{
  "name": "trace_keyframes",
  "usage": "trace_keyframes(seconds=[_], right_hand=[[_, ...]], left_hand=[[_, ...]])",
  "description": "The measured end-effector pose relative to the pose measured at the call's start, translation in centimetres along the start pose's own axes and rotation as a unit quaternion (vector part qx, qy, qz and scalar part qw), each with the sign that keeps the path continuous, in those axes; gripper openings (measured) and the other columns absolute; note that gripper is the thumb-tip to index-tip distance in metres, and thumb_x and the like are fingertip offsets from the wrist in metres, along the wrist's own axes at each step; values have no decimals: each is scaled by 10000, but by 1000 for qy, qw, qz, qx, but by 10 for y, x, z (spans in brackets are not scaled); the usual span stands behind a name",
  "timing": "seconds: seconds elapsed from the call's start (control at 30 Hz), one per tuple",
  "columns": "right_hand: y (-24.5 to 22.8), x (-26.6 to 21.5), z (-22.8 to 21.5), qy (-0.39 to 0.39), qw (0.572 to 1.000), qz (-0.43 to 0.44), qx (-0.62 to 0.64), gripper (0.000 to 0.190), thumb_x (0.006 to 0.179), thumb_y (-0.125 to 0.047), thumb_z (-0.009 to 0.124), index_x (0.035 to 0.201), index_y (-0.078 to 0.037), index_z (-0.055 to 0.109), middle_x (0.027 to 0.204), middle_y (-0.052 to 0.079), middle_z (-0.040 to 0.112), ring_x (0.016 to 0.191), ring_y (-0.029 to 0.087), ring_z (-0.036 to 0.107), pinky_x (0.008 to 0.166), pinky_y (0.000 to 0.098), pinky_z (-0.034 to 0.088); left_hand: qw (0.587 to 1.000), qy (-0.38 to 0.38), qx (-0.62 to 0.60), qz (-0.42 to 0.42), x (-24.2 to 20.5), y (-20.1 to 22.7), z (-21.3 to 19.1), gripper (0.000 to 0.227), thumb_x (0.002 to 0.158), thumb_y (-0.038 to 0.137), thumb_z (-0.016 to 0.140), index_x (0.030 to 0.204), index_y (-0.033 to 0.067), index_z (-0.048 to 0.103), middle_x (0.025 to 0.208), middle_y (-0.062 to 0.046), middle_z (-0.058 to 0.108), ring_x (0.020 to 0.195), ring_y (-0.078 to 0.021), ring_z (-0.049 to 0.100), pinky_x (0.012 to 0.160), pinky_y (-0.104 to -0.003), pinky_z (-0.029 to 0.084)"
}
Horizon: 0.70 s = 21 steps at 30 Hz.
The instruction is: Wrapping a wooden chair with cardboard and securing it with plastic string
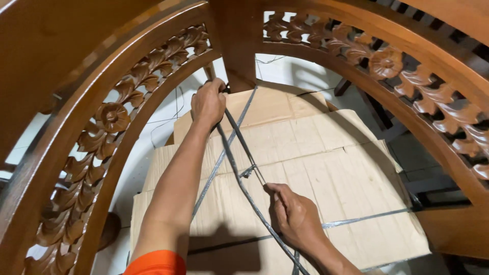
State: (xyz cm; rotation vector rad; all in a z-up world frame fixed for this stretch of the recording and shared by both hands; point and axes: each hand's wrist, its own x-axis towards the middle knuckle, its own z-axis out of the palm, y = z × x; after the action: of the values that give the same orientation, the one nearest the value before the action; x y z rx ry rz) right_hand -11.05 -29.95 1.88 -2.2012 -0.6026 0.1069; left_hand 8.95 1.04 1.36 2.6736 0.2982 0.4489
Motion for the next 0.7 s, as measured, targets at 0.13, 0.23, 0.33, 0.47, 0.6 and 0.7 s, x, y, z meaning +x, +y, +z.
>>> trace_keyframes(seconds=[0.13, 0.23, 0.33, 0.47, 0.6, 0.7], right_hand=[[-3, 1, 0, 8, 1000, 12, -18, 322, 1000, -214, 468, 1273, -188, 637, 724, 27, 741, 527, 243, 650, 574, 365, 490], [-3, 1, -1, 8, 1000, 11, -12, 335, 1006, -213, 455, 1290, -176, 628, 888, 11, 803, 550, 223, 681, 585, 354, 519], [-1, 1, 1, 11, 1000, -4, 9, 364, 994, -177, 447, 1310, -152, 626, 1128, 17, 808, 737, 227, 777, 693, 339, 571], [-3, 0, 0, 22, 1000, -18, -2, 380, 999, -171, 453, 1344, -164, 612, 950, 4, 773, 628, 206, 723, 631, 333, 560], [0, 1, -1, 12, 1000, -22, 5, 393, 994, -137, 453, 1355, -157, 606, 706, 3, 672, 565, 205, 639, 631, 319, 530], [-2, 0, -3, 10, 1000, -22, 20, 400, 984, -121, 460, 1349, -142, 622, 759, -2, 732, 627, 183, 709, 655, 296, 552]], left_hand=[[999, -18, 31, 33, 9, 2, 4, 394, 843, -66, 451, 1135, 105, 651, 970, -166, 695, 863, -456, 650, 694, -584, 476], [998, -33, 57, 12, 17, -5, 16, 343, 892, -45, 519, 1099, 102, 750, 997, -125, 740, 816, -367, 716, 706, -530, 567], [996, -40, 76, -4, 28, -13, 26, 275, 946, 81, 515, 1089, 124, 746, 931, -157, 751, 852, -390, 713, 699, -520, 554], [981, -145, 2, -126, 42, 10, 13, 194, 954, 67, 457, 910, 43, 644, 974, -173, 700, 903, -422, 672, 812, -516, 512], [952, -246, -22, -180, 59, 9, 7, 357, 952, 159, 427, 1116, 28, 716, 1243, -204, 697, 1166, -445, 626, 997, -496, 466], [965, -242, 42, -96, 82, -15, 36, 309, 874, 75, 416, 966, 76, 711, 1184, -161, 715, 1069, -474, 634, 874, -619, 425]])
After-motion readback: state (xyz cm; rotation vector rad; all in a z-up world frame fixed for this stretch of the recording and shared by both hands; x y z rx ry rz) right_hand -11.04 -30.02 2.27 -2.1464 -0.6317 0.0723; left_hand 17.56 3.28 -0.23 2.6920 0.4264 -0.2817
